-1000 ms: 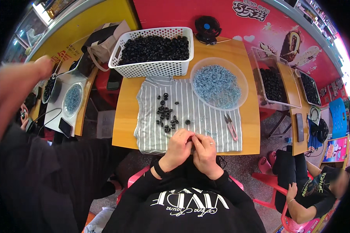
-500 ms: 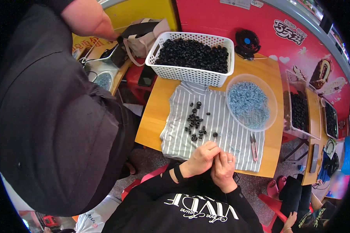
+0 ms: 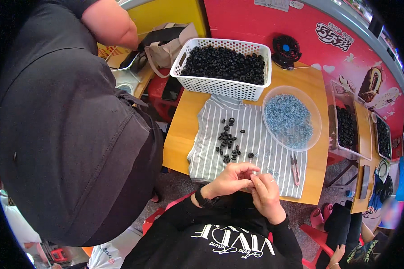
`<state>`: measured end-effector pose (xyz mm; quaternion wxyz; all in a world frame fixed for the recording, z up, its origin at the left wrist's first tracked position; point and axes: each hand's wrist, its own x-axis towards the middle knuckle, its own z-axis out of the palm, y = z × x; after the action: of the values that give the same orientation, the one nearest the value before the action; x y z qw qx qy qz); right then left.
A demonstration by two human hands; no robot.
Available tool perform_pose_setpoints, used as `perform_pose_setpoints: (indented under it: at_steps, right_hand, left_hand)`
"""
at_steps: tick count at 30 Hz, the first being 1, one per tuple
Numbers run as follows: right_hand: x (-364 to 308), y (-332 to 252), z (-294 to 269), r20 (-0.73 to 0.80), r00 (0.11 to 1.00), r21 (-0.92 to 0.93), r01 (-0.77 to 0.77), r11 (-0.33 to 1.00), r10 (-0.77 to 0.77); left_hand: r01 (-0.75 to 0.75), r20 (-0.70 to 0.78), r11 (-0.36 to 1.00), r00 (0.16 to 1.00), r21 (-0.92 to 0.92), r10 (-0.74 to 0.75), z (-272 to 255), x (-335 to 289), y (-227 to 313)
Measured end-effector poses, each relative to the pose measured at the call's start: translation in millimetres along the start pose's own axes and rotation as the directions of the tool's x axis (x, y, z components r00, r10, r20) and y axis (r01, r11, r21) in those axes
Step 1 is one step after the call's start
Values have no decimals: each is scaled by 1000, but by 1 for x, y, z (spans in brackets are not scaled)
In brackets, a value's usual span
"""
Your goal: The person sits at a table and repeatedly picks up small black plastic components and light blue beads. They insert the beads into the black parts by hand, one at a time, and place the assembled units onto a striped cloth on the table.
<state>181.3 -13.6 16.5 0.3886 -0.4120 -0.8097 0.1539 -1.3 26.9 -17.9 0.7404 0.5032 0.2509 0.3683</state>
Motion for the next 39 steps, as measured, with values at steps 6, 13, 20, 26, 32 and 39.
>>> perform_pose_setpoints:
  at_steps: [6, 13, 20, 26, 32, 39]
  right_hand:
    - [-2, -11, -10, 47, 997, 70, 59, 996, -62]
    - [-9, -14, -14, 79, 994, 156, 64, 986, -77]
    - [-11, -8, -35, 85, 996, 224, -21, 974, 2]
    - [0, 16, -99, 61, 961, 79, -274, 958, 270]
    - [15, 67, -163, -297, 841, 183, -415, 891, 453]
    - [35, 102, -211, -285, 727, 544, -414, 730, 625]
  left_hand:
    - [183, 159, 972, 974, -149, -159, 1, -12, 21]
    - [236, 171, 968, 960, -81, -219, 4, -21, 13]
    - [206, 179, 975, 966, -82, -189, 19, -23, 33]
    - [143, 120, 989, 982, 40, -146, 20, -28, 34]
    - [135, 7, 990, 991, 26, -136, 7, -44, 19]
    - [143, -42, 988, 989, 51, -141, 7, -55, 16]
